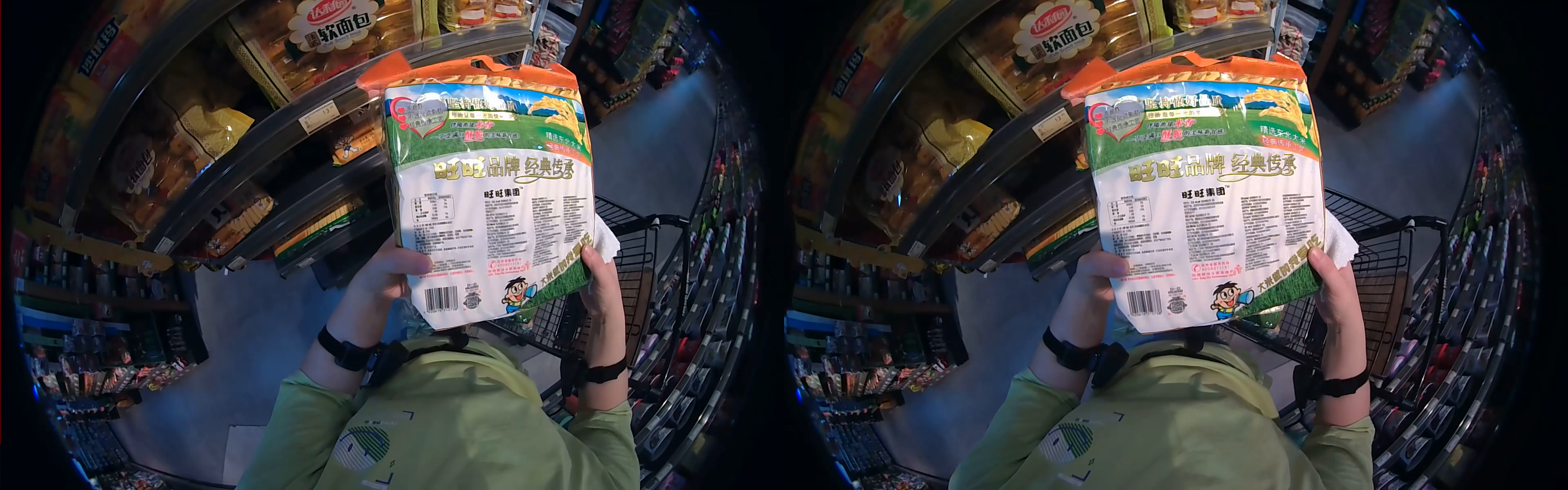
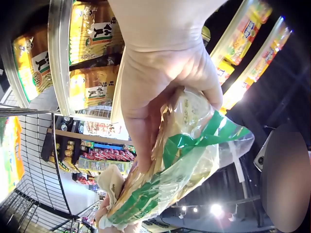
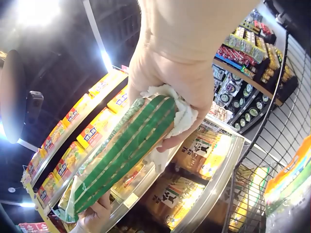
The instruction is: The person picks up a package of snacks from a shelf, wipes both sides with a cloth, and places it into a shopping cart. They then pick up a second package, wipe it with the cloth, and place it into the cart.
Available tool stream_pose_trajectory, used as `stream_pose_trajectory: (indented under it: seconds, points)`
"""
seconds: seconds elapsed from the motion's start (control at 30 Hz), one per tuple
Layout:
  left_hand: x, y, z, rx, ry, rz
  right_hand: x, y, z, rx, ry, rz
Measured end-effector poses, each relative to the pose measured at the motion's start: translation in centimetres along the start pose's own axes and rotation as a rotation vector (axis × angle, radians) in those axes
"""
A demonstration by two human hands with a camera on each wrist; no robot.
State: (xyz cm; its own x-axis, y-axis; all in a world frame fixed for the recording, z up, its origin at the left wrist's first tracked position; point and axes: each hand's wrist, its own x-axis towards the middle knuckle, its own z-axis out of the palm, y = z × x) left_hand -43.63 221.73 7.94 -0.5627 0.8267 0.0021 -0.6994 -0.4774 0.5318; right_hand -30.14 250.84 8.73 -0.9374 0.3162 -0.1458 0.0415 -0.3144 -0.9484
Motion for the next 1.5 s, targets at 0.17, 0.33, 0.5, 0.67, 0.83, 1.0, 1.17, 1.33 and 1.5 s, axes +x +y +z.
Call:
stream_pose_trajectory:
  seconds: [0.17,0.33,0.5,0.67,0.83,1.0,1.17,1.33,1.5]
  points:
    - [-0.2,0.1,-1.2,-0.015,-0.015,-0.049,0.0,-0.1,-0.2,0.001,-0.033,-0.020]
    - [-0.8,0.1,-1.9,0.113,-0.045,-0.052,-0.5,0.0,-0.3,0.005,-0.056,-0.031]
    - [-0.8,0.5,-1.8,0.146,-0.054,-0.069,-0.7,-0.2,-0.2,0.013,-0.083,-0.023]
    - [-0.2,0.5,-1.4,-0.023,0.043,-0.041,-1.0,-0.7,-0.1,0.021,-0.104,-0.037]
    - [2.8,0.9,-1.2,-0.089,0.181,-0.049,-1.0,-2.0,1.3,0.088,0.071,0.186]
    - [3.7,-0.2,-0.7,-0.112,0.340,-0.062,-0.8,-2.6,1.3,0.185,0.122,0.326]
    - [4.0,-0.6,-0.2,-0.210,0.292,-0.122,-0.5,-1.9,0.4,0.245,0.130,0.378]
    - [3.5,-0.2,-0.5,-0.381,0.104,-0.210,-0.6,-1.1,-0.1,0.289,0.147,0.313]
    - [2.4,-0.1,0.8,-0.300,0.140,-0.138,-0.4,-0.6,-0.6,0.318,0.171,0.158]
